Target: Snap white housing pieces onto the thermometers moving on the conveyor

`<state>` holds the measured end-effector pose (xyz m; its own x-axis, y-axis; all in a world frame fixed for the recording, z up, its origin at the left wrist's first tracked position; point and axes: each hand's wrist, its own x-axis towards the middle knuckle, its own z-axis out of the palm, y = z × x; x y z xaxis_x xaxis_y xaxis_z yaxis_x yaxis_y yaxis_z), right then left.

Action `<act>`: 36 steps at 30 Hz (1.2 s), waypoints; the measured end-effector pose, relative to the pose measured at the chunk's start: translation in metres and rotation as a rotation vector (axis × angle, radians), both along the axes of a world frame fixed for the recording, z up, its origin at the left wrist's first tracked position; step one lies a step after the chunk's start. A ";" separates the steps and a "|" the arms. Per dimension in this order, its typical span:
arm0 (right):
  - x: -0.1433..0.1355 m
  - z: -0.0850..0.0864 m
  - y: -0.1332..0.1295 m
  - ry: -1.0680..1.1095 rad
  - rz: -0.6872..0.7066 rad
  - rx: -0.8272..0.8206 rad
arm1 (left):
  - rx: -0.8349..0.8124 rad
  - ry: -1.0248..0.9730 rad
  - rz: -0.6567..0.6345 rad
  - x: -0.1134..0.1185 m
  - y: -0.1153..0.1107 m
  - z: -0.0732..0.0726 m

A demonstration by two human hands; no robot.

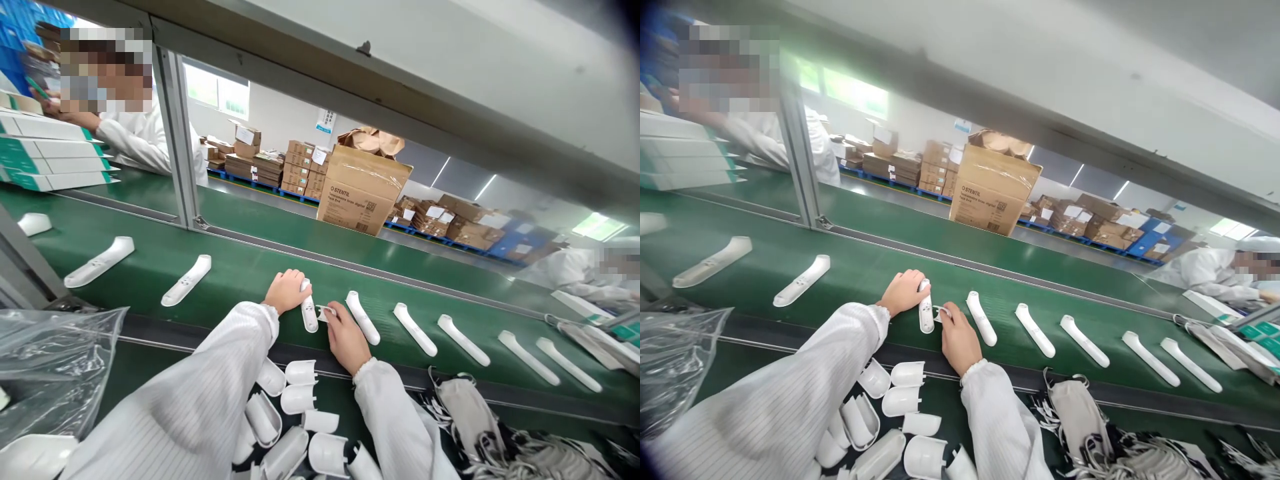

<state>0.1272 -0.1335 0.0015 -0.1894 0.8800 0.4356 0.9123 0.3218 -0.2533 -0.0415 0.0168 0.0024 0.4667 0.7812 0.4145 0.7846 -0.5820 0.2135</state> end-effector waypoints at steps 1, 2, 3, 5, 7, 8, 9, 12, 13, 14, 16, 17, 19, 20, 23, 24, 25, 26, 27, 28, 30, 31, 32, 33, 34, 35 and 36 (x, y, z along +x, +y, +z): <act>-0.001 -0.001 0.000 -0.042 0.038 0.005 | 0.001 -0.001 0.000 0.003 -0.001 0.000; -0.001 -0.001 -0.002 -0.066 0.080 0.013 | 0.003 -0.005 -0.001 0.005 -0.001 -0.001; -0.001 -0.002 -0.005 -0.075 0.127 0.019 | 0.009 -0.011 -0.004 0.008 -0.002 -0.002; 0.000 -0.005 -0.012 -0.056 0.218 0.020 | 0.029 -0.024 -0.008 0.013 -0.002 -0.003; 0.001 -0.007 -0.017 0.002 0.271 -0.011 | 0.042 -0.029 -0.012 0.018 -0.003 -0.004; 0.002 -0.008 -0.017 0.044 0.268 -0.036 | 0.043 -0.028 -0.012 0.020 -0.004 -0.004; 0.002 -0.010 -0.017 0.091 0.244 -0.064 | 0.040 -0.027 -0.013 0.022 -0.005 -0.005; 0.004 -0.012 -0.014 0.203 0.114 -0.132 | 0.035 -0.028 -0.012 0.030 -0.007 -0.005; 0.005 -0.012 -0.012 0.227 0.070 -0.150 | 0.032 -0.032 -0.012 0.033 -0.007 -0.005; 0.007 -0.012 -0.010 0.247 0.035 -0.171 | 0.026 -0.039 -0.012 0.035 -0.008 -0.005; 0.013 -0.010 -0.005 0.284 -0.008 -0.220 | 0.001 -0.055 -0.011 0.041 -0.009 -0.005; 0.016 -0.010 -0.003 0.303 -0.019 -0.246 | -0.017 -0.065 -0.005 0.045 -0.009 -0.005; 0.024 -0.009 0.002 0.330 -0.021 -0.293 | -0.061 -0.086 0.026 0.053 -0.010 -0.006; 0.028 -0.009 0.004 0.337 -0.017 -0.311 | -0.086 -0.091 0.044 0.057 -0.011 -0.006; 0.036 -0.012 0.006 0.318 -0.026 -0.336 | -0.156 -0.056 0.058 0.069 -0.013 -0.002; 0.037 -0.012 0.005 0.290 -0.048 -0.331 | -0.182 -0.022 0.042 0.071 -0.013 0.001; 0.037 -0.012 0.003 0.251 -0.079 -0.310 | -0.211 0.021 0.017 0.071 -0.014 0.006; 0.036 -0.010 0.001 0.208 -0.106 -0.274 | -0.237 0.073 -0.016 0.068 -0.014 0.012; 0.033 -0.007 -0.002 0.170 -0.115 -0.226 | -0.251 0.130 -0.057 0.062 -0.013 0.019; 0.030 -0.002 -0.005 0.149 -0.098 -0.171 | -0.244 0.184 -0.100 0.052 -0.012 0.027; 0.018 0.009 -0.012 0.175 0.027 -0.112 | -0.167 0.257 -0.142 0.022 -0.005 0.043; 0.011 0.015 -0.016 0.211 0.122 -0.129 | -0.116 0.272 -0.117 0.004 0.000 0.051; 0.002 0.020 -0.018 0.242 0.220 -0.170 | -0.068 0.276 -0.058 -0.016 0.005 0.058; -0.008 0.024 -0.021 0.253 0.309 -0.223 | -0.034 0.278 0.025 -0.035 0.011 0.063; -0.018 0.027 -0.022 0.239 0.380 -0.275 | -0.025 0.286 0.118 -0.053 0.016 0.067; -0.027 0.029 -0.023 0.207 0.428 -0.318 | -0.044 0.306 0.210 -0.069 0.020 0.069; -0.036 0.029 -0.023 0.175 0.455 -0.343 | -0.092 0.336 0.289 -0.082 0.023 0.069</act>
